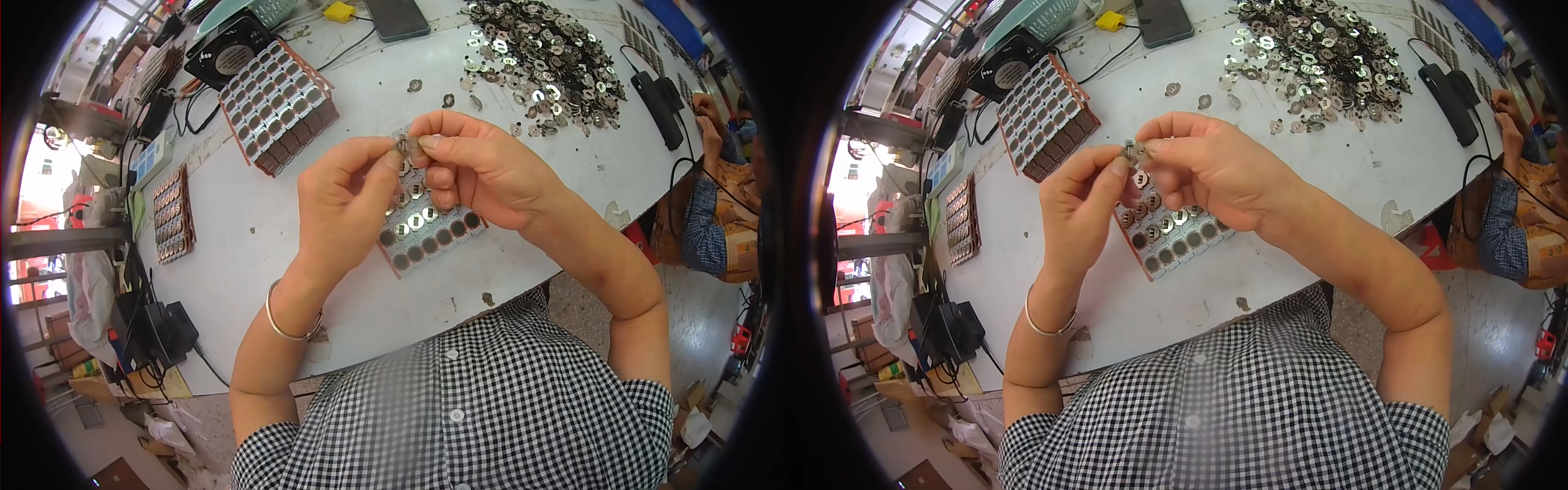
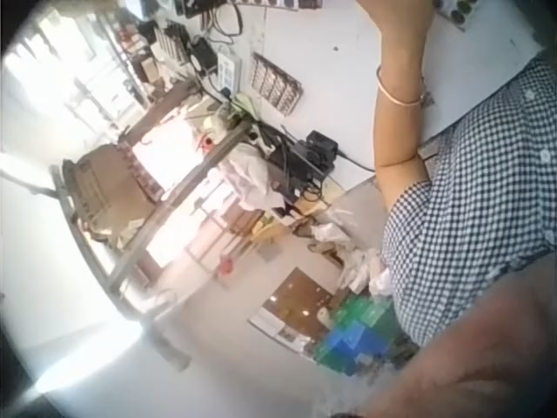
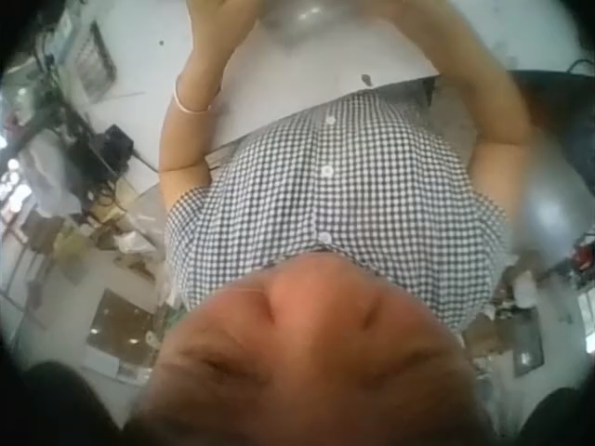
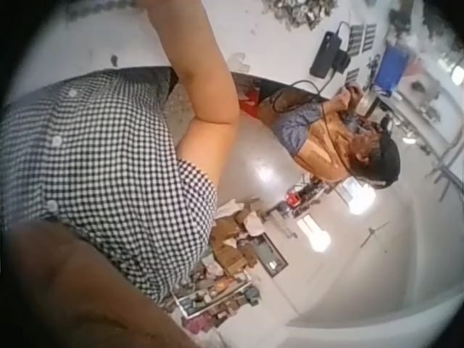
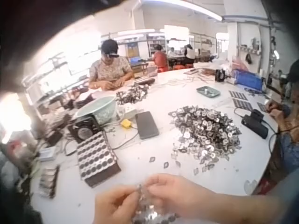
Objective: Placing small metal components into a grid on a board.
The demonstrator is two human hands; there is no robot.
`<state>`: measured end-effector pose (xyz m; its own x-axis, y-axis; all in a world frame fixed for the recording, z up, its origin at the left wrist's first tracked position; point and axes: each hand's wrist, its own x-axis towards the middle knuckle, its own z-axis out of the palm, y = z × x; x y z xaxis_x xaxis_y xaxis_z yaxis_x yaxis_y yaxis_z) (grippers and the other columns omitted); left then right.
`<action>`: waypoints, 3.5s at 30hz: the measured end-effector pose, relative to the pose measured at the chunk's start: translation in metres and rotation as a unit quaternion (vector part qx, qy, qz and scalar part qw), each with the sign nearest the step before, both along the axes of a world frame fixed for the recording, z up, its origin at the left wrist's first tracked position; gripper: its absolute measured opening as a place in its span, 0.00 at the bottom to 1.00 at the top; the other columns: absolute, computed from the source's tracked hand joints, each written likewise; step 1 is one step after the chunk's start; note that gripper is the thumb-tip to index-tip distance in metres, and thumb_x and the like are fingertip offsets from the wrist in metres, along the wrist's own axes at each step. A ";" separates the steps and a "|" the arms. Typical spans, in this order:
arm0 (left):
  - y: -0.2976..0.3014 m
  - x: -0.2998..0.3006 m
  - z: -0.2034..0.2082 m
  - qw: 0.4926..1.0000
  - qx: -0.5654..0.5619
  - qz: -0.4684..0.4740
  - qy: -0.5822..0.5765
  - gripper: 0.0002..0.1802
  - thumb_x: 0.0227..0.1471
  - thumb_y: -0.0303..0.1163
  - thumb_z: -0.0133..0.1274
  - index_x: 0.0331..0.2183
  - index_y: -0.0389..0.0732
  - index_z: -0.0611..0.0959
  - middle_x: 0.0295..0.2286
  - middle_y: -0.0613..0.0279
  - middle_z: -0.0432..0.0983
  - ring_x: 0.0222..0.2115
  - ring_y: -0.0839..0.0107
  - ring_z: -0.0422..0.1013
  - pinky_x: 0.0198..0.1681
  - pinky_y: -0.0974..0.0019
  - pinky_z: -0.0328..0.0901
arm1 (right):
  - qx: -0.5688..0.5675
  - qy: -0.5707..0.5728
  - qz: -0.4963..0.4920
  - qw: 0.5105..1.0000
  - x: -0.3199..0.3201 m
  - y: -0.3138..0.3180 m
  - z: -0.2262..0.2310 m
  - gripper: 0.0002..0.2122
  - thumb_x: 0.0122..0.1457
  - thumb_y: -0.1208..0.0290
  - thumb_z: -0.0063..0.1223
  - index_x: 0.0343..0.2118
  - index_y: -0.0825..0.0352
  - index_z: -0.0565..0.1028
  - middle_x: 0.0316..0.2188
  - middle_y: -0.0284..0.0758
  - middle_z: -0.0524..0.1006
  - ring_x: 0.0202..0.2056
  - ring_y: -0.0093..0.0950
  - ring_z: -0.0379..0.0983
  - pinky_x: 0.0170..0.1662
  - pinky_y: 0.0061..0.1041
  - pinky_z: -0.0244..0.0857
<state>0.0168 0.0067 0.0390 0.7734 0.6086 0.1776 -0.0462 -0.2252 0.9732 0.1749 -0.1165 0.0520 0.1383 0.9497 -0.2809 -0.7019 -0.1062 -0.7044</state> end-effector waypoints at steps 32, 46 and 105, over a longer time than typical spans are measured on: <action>0.049 0.092 -0.017 0.843 0.401 0.020 0.357 0.16 0.57 0.27 0.49 0.46 0.32 0.79 0.42 0.40 0.76 0.43 0.43 0.76 0.47 0.48 0.71 | -0.023 -0.224 -0.175 0.958 -0.002 -0.113 -0.021 0.06 0.67 0.77 0.52 0.44 0.68 0.76 0.32 0.31 0.75 0.24 0.16 0.69 0.30 0.19 0.66; 0.031 -0.013 -0.015 0.935 0.341 -0.053 0.074 0.20 0.56 0.20 0.52 0.51 0.34 0.79 0.43 0.46 0.78 0.42 0.48 0.75 0.47 0.56 0.70 | -0.079 -0.291 -0.182 0.936 -0.002 -0.118 -0.029 0.07 0.65 0.77 0.54 0.44 0.69 0.77 0.30 0.30 0.77 0.25 0.15 0.69 0.30 0.17 0.65; 0.034 -0.042 -0.049 0.912 0.399 -0.021 0.086 0.24 0.43 0.35 0.70 0.43 0.36 0.86 0.50 0.51 0.77 0.54 0.51 0.68 0.59 0.53 0.60 | 0.046 -0.801 -0.056 0.594 -0.088 -0.016 -0.043 0.13 0.49 0.74 0.70 0.38 0.66 0.83 0.30 0.32 0.77 0.31 0.31 0.70 0.34 0.30 0.65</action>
